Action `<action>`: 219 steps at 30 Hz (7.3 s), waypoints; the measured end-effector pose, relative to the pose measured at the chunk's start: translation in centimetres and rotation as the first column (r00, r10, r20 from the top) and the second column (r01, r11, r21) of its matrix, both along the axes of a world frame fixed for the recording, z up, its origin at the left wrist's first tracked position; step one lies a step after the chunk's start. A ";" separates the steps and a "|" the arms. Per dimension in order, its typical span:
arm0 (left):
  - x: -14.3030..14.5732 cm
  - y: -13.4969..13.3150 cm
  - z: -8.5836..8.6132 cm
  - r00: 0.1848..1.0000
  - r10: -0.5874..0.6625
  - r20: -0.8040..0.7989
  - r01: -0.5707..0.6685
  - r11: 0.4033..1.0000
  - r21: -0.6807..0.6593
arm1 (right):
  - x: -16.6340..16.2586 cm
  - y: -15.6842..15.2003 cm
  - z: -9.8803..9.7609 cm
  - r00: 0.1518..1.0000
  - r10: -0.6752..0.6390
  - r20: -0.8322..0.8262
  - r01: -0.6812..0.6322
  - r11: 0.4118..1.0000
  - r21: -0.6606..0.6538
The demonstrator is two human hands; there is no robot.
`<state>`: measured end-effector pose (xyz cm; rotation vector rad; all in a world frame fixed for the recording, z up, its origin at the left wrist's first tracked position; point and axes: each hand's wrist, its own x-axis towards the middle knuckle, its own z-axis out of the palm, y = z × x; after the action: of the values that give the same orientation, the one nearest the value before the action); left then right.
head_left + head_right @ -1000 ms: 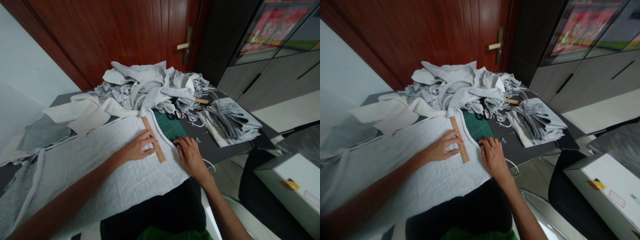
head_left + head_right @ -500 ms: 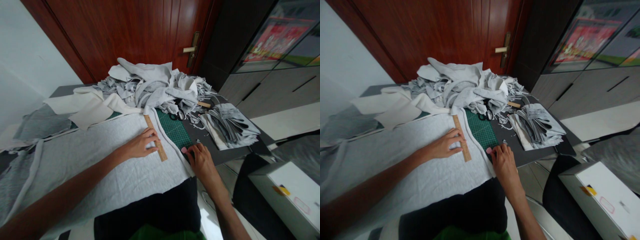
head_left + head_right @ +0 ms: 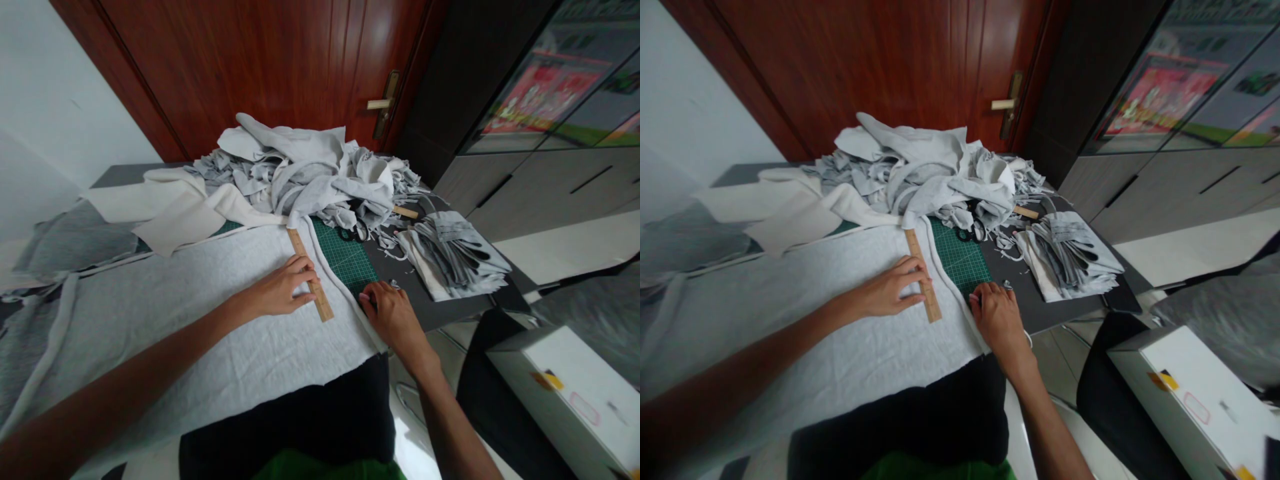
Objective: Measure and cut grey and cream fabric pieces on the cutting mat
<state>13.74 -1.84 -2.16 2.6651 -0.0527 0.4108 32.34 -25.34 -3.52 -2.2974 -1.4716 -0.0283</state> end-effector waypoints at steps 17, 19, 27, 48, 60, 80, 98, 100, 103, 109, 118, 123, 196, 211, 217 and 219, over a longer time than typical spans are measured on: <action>0.1 -1.2 0.3 0.999 0.036 -0.014 -0.036 0.999 0.026 | -6.1 3.4 1.4 0.999 0.003 0.032 -0.002 1.000 -0.013; 0.1 -1.6 0.2 0.997 0.075 -0.016 -0.074 0.995 0.063 | -6.1 4.2 1.5 0.999 0.009 0.052 -0.008 0.999 -0.032; 0.0 -2.3 -0.1 0.997 0.076 -0.003 -0.075 0.995 0.070 | -6.5 5.5 1.8 0.992 -0.041 0.117 0.055 0.992 -0.118; 0.5 -1.8 -0.5 0.998 0.059 -0.021 -0.057 0.993 0.099 | -5.1 1.9 -0.6 0.940 0.014 -0.340 0.106 0.938 0.331; -0.7 -4.8 0.6 0.995 0.064 -0.081 -0.061 0.998 0.035 | -4.3 2.4 -1.4 0.825 0.083 -0.559 0.202 0.881 0.429; -2.7 -10.6 -1.2 0.971 0.237 0.038 -0.235 0.971 -0.051 | -4.4 2.1 -0.9 0.786 0.114 -0.608 0.216 0.870 0.443; -2.4 -10.6 -1.7 0.958 0.281 -0.057 -0.271 0.952 0.141 | -5.5 1.9 -0.7 0.985 0.041 -0.165 -0.002 0.974 0.228; -2.4 -10.6 -1.8 0.958 0.282 -0.062 -0.270 0.952 0.146 | -5.7 1.9 -0.7 0.988 0.036 -0.148 -0.002 0.974 0.225; -2.3 -10.7 -2.0 0.957 0.283 -0.068 -0.272 0.952 0.138 | -5.8 1.9 -0.5 0.990 0.038 -0.139 -0.004 0.973 0.232; -2.3 -10.8 -1.8 0.954 0.298 -0.047 -0.286 0.943 0.173 | -6.0 1.9 -0.4 0.990 0.041 -0.138 -0.007 0.972 0.235; -2.4 -10.9 -1.5 0.952 0.305 -0.031 -0.288 0.925 0.246 | -6.2 2.2 0.5 0.996 0.020 -0.082 -0.010 0.994 0.111; -2.3 -10.9 -1.6 0.952 0.304 -0.030 -0.293 0.937 0.190 | -6.1 0.3 0.7 0.996 0.042 -0.082 -0.036 0.997 0.073; -1.9 -11.0 -1.9 0.976 0.215 0.008 -0.215 0.968 0.130 | -5.8 -3.4 1.9 0.968 -0.008 -0.249 -0.001 0.999 -0.037; -1.9 -10.6 -2.0 0.990 0.134 0.039 -0.138 0.985 0.103 | -6.1 -3.2 1.3 0.986 0.006 -0.169 -0.007 1.000 -0.009; -1.8 -10.3 -2.1 0.996 0.076 0.056 -0.083 0.988 0.128 | -6.4 -3.4 1.2 0.990 0.019 -0.140 -0.018 1.000 0.008; -1.9 -10.3 -2.1 0.995 0.074 0.061 -0.081 0.989 0.127 | -6.4 -3.4 1.1 0.993 0.015 -0.116 -0.015 1.000 0.008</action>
<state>11.89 -12.14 -4.21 2.7899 0.0079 0.5234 25.89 -28.70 -2.45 -2.2419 -1.4276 0.1020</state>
